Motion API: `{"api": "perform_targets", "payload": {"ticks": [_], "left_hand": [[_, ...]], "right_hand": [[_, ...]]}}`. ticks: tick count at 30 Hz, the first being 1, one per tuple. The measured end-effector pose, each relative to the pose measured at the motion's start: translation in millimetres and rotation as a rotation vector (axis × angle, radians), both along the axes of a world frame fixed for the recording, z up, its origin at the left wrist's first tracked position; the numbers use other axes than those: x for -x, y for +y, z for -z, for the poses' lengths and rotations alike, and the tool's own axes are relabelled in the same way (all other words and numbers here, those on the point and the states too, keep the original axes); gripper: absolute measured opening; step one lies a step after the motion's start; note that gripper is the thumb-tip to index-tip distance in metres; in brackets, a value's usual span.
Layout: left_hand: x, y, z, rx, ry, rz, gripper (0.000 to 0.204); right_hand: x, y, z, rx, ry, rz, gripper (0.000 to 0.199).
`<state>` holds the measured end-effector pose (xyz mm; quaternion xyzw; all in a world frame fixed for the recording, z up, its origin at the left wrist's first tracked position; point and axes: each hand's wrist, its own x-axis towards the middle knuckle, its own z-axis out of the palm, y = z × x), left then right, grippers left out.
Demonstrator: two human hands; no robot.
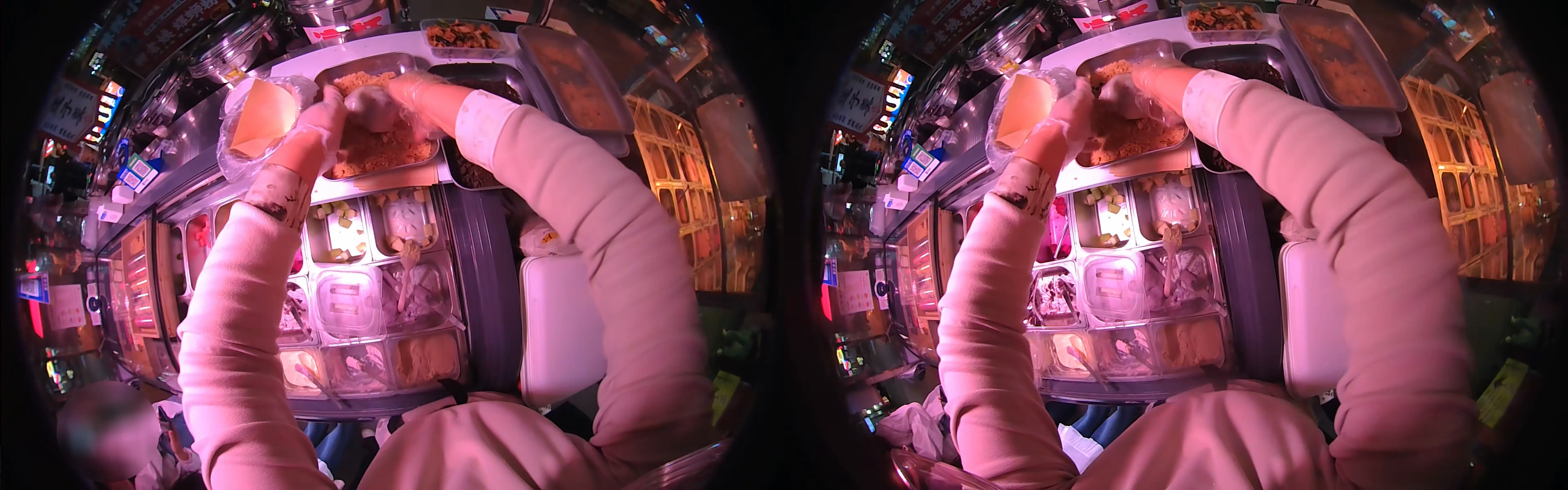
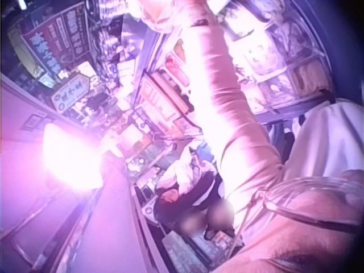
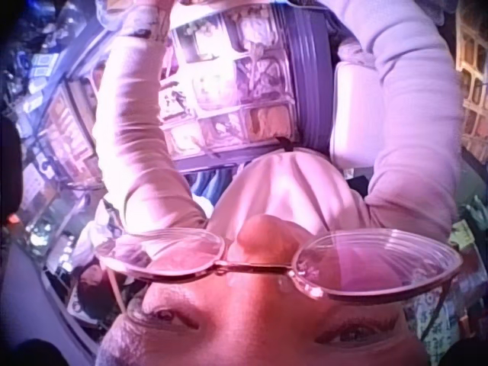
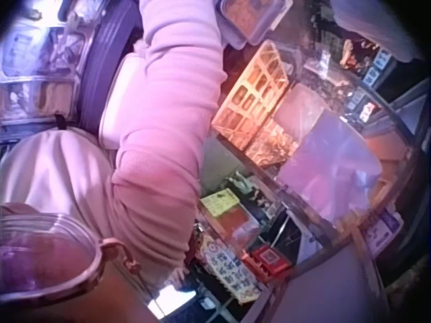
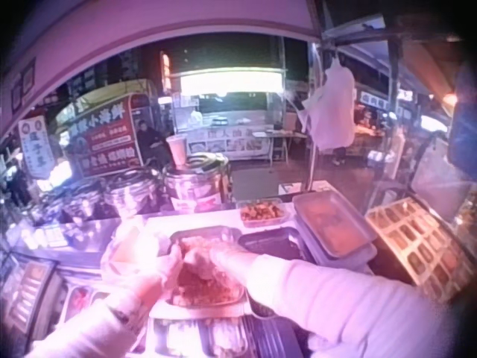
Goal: The person scoops a white base from a refrigerated bin, adds colorful toppings, and wraps the mixture in a thin sheet. They then roll the bundle, coat it in a brown crumbly topping, and place it into a plastic bag. Finally, they open a styrofoam container and scoop additional white base into it.
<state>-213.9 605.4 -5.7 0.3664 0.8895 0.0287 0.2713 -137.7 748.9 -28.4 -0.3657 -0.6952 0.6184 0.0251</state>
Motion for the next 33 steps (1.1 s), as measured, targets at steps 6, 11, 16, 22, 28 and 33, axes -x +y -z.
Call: {"api": "perform_targets", "payload": {"ticks": [6,11,16,22,28,33], "left_hand": [[-21,-22,3,-0.243,-0.003,-0.32,0.081],[-30,-6,10,-0.354,0.045,-0.205,0.074],[-8,-24,14,-0.5,0.024,-0.175,0.067],[20,1,8,-0.521,0.12,-0.155,0.059],[37,36,34,-0.572,0.262,-0.01,0.051],[74,-8,36,-0.706,0.155,0.3,0.05]], "right_hand": [[-13,-75,-32,0.143,-0.084,0.191,0.027],[-45,-74,-47,0.546,0.163,0.713,0.028],[-39,-26,-40,0.41,0.215,0.622,0.012],[-42,-7,-53,0.093,0.243,0.146,0.036],[1,9,-24,0.075,0.12,-0.054,0.041],[12,23,-47,-0.184,-0.138,-0.349,0.055]]}}
